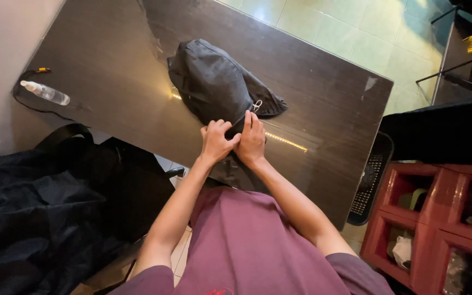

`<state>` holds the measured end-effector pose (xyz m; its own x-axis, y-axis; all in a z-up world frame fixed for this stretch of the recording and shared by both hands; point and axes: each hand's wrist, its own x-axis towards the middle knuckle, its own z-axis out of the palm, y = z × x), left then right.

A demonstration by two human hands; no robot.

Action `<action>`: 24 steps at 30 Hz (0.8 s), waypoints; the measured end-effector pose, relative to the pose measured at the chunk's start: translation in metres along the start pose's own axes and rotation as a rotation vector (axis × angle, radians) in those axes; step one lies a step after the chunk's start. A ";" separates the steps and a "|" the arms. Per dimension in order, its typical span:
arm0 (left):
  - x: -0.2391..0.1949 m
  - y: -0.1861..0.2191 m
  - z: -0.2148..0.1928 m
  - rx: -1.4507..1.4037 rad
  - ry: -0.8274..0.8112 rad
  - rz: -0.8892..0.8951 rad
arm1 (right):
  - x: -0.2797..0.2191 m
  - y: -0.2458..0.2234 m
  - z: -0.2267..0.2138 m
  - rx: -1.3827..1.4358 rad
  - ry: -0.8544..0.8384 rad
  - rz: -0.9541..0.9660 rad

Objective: Folding a black jacket and packing it into a small drawstring compression bag on a table.

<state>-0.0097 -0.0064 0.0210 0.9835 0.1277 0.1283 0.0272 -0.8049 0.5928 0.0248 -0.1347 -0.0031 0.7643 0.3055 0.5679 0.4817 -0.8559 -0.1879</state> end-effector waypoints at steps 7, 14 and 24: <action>-0.021 -0.026 -0.002 -0.390 0.223 -0.026 | 0.043 0.037 -0.032 0.787 -0.364 -0.039; -0.026 0.000 0.013 -0.238 0.418 -0.224 | 0.069 0.058 0.036 0.639 -0.285 0.042; -0.023 -0.004 0.018 -0.208 0.439 -0.294 | 0.062 0.061 0.045 0.786 -0.246 0.067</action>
<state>-0.0290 -0.0163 0.0010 0.7719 0.5939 0.2269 0.2086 -0.5738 0.7920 0.1208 -0.1491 -0.0150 0.8302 0.4247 0.3610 0.5213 -0.3623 -0.7727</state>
